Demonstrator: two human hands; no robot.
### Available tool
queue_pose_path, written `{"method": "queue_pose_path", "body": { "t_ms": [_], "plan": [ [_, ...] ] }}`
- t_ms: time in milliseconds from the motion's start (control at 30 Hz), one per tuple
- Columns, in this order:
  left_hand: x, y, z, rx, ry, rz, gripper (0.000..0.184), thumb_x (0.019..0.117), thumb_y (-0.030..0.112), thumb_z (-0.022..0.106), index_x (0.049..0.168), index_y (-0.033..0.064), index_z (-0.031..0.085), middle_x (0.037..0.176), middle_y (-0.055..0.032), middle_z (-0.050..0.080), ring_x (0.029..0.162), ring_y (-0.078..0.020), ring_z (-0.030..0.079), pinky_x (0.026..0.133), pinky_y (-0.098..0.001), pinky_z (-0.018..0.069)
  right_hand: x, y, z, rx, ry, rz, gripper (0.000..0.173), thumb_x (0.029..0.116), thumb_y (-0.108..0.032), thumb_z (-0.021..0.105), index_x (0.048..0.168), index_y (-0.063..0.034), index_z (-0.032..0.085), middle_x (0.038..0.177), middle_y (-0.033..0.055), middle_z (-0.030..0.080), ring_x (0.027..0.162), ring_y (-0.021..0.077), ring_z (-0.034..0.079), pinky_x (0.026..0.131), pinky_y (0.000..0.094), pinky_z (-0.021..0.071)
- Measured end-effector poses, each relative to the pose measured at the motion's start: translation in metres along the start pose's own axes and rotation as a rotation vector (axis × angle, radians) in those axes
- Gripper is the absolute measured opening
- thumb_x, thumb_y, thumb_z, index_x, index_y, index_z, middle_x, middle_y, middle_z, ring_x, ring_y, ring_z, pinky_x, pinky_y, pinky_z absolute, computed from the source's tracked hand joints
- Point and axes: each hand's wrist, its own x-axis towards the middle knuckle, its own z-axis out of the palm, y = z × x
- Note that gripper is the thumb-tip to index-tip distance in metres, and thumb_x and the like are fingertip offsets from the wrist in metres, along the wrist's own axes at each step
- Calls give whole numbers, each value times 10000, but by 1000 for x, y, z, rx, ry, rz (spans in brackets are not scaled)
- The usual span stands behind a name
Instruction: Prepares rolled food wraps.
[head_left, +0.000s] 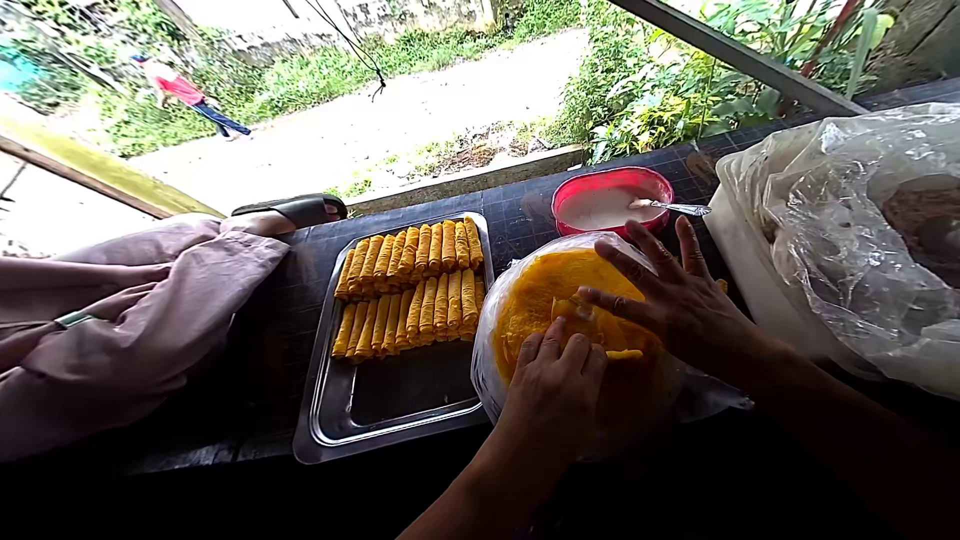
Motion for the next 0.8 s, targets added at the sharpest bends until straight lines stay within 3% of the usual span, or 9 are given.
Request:
{"method": "queue_pose_path", "body": {
  "t_ms": [133,300,400,567,633,800],
  "plan": [
    [-2,1,2,14,13,-18,147,1001,135,566,1040,123,707,1035,-63,732,1167,-324,666,908,-455,540,-1,2,4,48,-61,-99,636,942,76,574,1379,-378,653,1620,82,426,1564,400,205,1168,792,96],
    [-3,4,1,7,11,-60,149,980,125,591,1056,135,718,1056,-78,735,1191,-368,652,912,-490,543,17,7,0,-30,-67,-57,660,892,113,629,1353,-356,678,1615,109,425,1544,430,242,1159,795,86],
    [-4,4,1,15,14,-65,167,966,94,592,1058,138,724,1066,-91,742,1174,-369,669,878,-487,559,28,3,-3,84,-55,-46,787,802,166,640,1375,-374,662,1615,112,425,1536,444,251,1157,792,113],
    [-3,7,2,41,28,-75,227,934,34,583,1065,141,734,1054,-101,742,1143,-369,682,857,-479,560,35,-4,10,211,-166,-64,720,839,131,639,1362,-362,678,1606,113,440,1538,445,250,1134,814,129],
    [-4,6,3,40,20,-71,241,933,27,580,1079,142,733,1063,-103,741,1152,-367,680,864,-477,556,37,-6,7,178,-194,-57,670,842,145,640,1310,-327,722,1577,97,485,1534,431,272,1143,805,123],
    [-3,6,2,41,7,-69,285,912,0,570,1085,151,739,1088,-106,749,1158,-371,680,868,-487,549,40,1,-5,291,-120,-50,491,823,164,599,987,-240,826,1520,90,549,1527,401,305,1166,782,108]
  ]
}}
